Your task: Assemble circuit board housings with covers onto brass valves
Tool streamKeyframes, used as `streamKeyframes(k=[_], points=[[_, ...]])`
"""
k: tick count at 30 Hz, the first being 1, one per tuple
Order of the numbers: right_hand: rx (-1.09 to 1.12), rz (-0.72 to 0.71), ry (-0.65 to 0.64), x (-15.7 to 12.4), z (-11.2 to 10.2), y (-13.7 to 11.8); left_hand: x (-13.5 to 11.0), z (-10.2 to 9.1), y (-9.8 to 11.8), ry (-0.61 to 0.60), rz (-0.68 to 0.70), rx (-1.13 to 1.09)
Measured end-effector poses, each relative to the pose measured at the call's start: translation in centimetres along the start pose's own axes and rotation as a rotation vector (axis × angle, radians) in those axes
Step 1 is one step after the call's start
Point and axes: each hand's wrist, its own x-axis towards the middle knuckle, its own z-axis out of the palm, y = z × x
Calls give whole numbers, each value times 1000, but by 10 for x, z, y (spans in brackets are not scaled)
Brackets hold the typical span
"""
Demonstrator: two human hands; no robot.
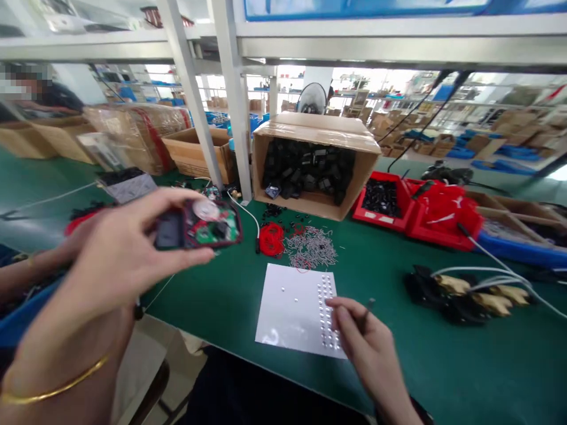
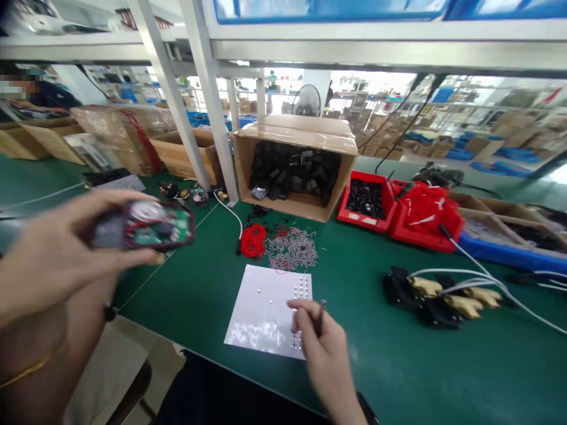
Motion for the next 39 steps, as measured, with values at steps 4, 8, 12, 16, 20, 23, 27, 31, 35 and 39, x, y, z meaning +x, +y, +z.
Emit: streamKeyframes(k=[4, 8, 12, 16, 20, 23, 27, 31, 35, 39], points=[[498, 162, -296, 18, 48, -11, -20, 69, 9, -734, 308, -123], [608, 313, -284, 19, 48, 0, -42, 119, -12, -876, 148, -354], [693, 347, -129, 3, 42, 17, -83, 144, -24, -771, -41, -452], [655, 360, -73, -17, 49, 26, -127, 169, -19, -633, -201, -443], [551, 331, -120, -27, 27, 22, -136, 173, -20, -518, -423, -646], [530, 174, 63, -23, -11, 18, -120, 158, -24, -701, -418, -762], [487, 136, 263, 2, -35, 25, -93, 157, -19, -1015, -138, -577], [364, 144, 299, 37, -16, 42, -78, 184, -11, -1077, 34, -435], [207, 84, 335, 60, -1, 55, -69, 201, -13, -1082, -10, -425], [106, 59, 403, 63, 0, 64, -65, 201, -17, -1124, -26, -349]])
